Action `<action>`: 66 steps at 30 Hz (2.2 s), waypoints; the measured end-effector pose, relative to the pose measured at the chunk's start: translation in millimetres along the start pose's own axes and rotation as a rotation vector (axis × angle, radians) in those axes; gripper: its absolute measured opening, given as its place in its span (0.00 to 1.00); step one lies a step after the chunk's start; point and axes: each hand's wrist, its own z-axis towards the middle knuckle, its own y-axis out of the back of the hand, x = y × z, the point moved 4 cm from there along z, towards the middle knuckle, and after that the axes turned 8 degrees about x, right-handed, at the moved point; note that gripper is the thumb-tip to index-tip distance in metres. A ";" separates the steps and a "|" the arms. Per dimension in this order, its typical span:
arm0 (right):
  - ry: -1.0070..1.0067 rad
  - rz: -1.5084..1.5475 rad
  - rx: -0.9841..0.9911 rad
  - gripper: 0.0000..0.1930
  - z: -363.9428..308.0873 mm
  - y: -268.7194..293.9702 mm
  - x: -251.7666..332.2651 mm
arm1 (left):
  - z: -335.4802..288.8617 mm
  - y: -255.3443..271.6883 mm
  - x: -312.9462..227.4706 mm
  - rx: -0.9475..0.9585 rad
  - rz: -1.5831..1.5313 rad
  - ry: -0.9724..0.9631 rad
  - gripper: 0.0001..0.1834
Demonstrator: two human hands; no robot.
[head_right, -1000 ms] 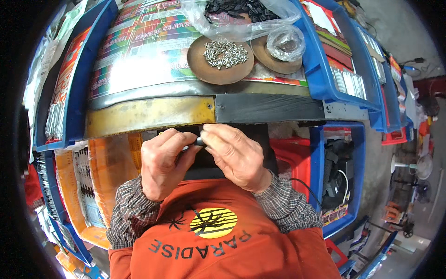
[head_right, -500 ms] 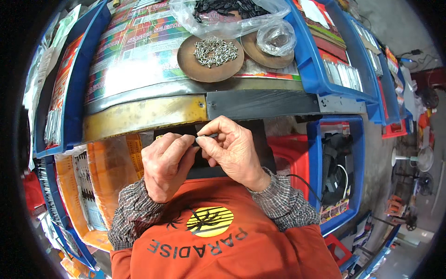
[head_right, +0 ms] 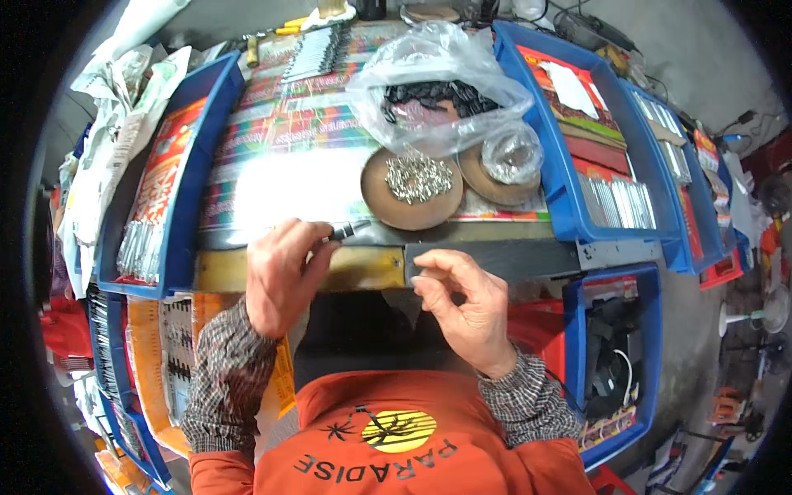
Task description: The person assembles small components by picking up metal strips and plastic pieces from trays and a plastic bag, and attaching the plastic pieces onto the metal strips by hand.
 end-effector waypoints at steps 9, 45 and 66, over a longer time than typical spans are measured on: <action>-0.070 0.170 0.021 0.06 14.0 10.0 -18.9 | 93.1 6.3 113.2 -0.049 0.280 0.152 0.08; 0.088 -0.155 0.063 0.09 13.8 12.2 -13.3 | 182.8 -30.9 207.3 -0.118 0.488 0.152 0.11; 0.003 0.027 -0.014 0.04 5.7 11.5 -25.8 | -0.6 81.8 46.0 -0.087 0.585 -0.051 0.09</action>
